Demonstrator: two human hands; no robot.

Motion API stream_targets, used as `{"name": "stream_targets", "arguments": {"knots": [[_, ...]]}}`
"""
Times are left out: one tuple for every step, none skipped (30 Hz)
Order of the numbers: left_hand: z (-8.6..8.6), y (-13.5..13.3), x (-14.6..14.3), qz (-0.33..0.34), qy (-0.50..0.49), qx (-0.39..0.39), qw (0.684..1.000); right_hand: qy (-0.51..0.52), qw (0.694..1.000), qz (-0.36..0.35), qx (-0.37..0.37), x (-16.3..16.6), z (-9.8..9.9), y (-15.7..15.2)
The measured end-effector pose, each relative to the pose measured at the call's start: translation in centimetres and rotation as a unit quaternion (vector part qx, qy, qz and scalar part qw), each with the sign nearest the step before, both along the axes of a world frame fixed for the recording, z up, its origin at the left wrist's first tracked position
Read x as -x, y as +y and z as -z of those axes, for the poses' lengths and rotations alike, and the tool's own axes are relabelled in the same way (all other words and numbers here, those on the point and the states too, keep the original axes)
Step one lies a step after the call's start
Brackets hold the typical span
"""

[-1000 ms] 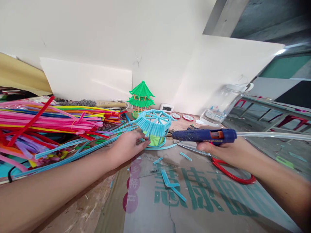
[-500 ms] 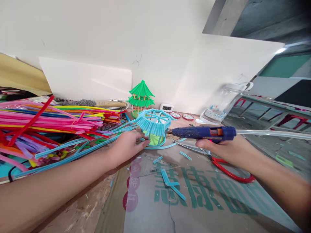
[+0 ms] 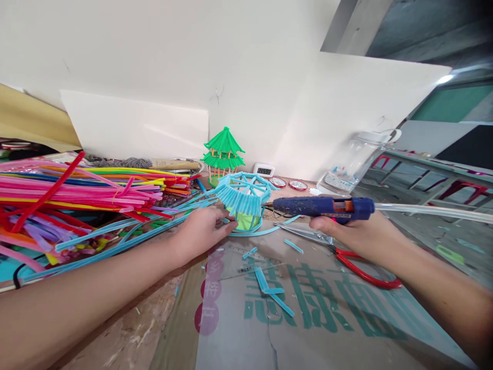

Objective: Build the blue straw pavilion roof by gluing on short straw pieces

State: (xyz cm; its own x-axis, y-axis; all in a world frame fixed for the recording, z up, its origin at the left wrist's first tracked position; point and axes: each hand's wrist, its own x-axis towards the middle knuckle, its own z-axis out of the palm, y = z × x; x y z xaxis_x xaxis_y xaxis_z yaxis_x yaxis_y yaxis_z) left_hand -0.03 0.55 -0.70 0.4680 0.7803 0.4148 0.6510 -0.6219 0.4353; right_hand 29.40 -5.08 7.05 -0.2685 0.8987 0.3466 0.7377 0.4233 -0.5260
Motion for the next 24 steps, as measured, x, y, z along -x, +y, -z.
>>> {"name": "stream_targets", "arguments": {"knots": [[0.0,0.0,0.0,0.001,0.001,0.001,1.000,-0.005,1.000,0.013,0.001,0.0,0.0,-0.1],[-0.1,0.0,0.0,0.000,0.002,0.002,1.000,-0.010,1.000,0.023,0.003,-0.1,0.1,-0.1],[-0.2,-0.1,0.0,-0.001,0.003,0.003,1.000,-0.013,0.999,0.029,0.003,0.0,0.1,-0.2],[-0.2,-0.1,0.0,-0.001,0.004,0.004,1.000,-0.013,0.999,0.033,0.005,0.1,0.0,-0.4],[-0.3,-0.1,0.0,-0.003,0.004,0.004,1.000,-0.010,0.999,0.034,0.008,0.3,0.0,-0.5],[-0.3,-0.2,0.0,-0.004,0.003,0.004,1.000,-0.003,0.999,0.032,0.011,0.5,-0.2,-0.7],[-0.3,-0.2,-0.1,-0.004,0.004,0.004,1.000,0.005,1.000,0.026,0.013,0.8,-0.3,-0.8],[-0.3,-0.2,-0.1,-0.005,0.005,0.004,1.000,0.010,1.000,0.017,0.017,1.1,-0.5,-0.9],[-0.2,-0.2,-0.1,-0.006,0.007,0.003,1.000,0.013,1.000,0.008,0.019,1.3,-0.7,-1.1],[-0.2,-0.1,-0.1,-0.007,0.009,0.003,1.000,0.012,1.000,0.001,0.021,1.5,-0.9,-1.2],[-0.2,-0.1,-0.1,-0.008,0.010,0.002,1.000,0.009,1.000,-0.004,0.024,1.6,-1.1,-1.3],[-0.1,-0.1,-0.1,-0.008,0.009,0.002,1.000,0.006,1.000,-0.004,0.027,1.7,-1.2,-1.4],[-0.1,0.0,-0.1,-0.009,0.008,0.002,1.000,0.003,1.000,-0.001,0.031,1.7,-1.3,-1.4],[-0.1,0.0,-0.1,-0.008,0.005,0.001,1.000,0.002,0.999,0.000,0.034,1.7,-1.4,-1.5],[-0.1,0.0,-0.1,-0.007,0.002,0.000,1.000,0.004,0.999,-0.003,0.034,1.7,-1.4,-1.5],[-0.1,0.0,-0.1,-0.005,-0.001,-0.001,1.000,0.005,0.999,-0.008,0.038,1.7,-1.4,-1.6],[-0.1,0.0,0.0,-0.002,-0.003,-0.002,1.000,0.006,0.999,-0.010,0.040,1.6,-1.4,-1.5],[-0.1,0.0,0.0,0.001,-0.004,-0.003,1.000,0.004,0.999,-0.013,0.044,1.4,-1.3,-1.5],[-0.1,0.0,0.0,0.003,-0.004,-0.003,1.000,0.003,0.999,-0.016,0.045,1.2,-1.3,-1.3],[-0.1,0.0,0.0,0.004,-0.003,-0.003,1.000,0.001,0.999,-0.024,0.044,1.0,-1.2,-1.2],[-0.1,0.0,0.0,0.004,-0.001,-0.003,1.000,-0.004,0.999,-0.036,0.041,0.9,-1.1,-1.0],[-0.1,0.0,0.0,0.002,0.000,-0.003,1.000,-0.008,0.998,-0.054,0.037,0.7,-1.1,-0.8],[-0.1,0.0,0.0,0.001,0.000,-0.002,1.000,-0.009,0.997,-0.071,0.032,0.6,-1.1,-0.7],[-0.1,0.0,0.0,0.001,0.000,-0.002,1.000,-0.011,0.996,-0.081,0.032,0.6,-1.1,-0.6]]}}
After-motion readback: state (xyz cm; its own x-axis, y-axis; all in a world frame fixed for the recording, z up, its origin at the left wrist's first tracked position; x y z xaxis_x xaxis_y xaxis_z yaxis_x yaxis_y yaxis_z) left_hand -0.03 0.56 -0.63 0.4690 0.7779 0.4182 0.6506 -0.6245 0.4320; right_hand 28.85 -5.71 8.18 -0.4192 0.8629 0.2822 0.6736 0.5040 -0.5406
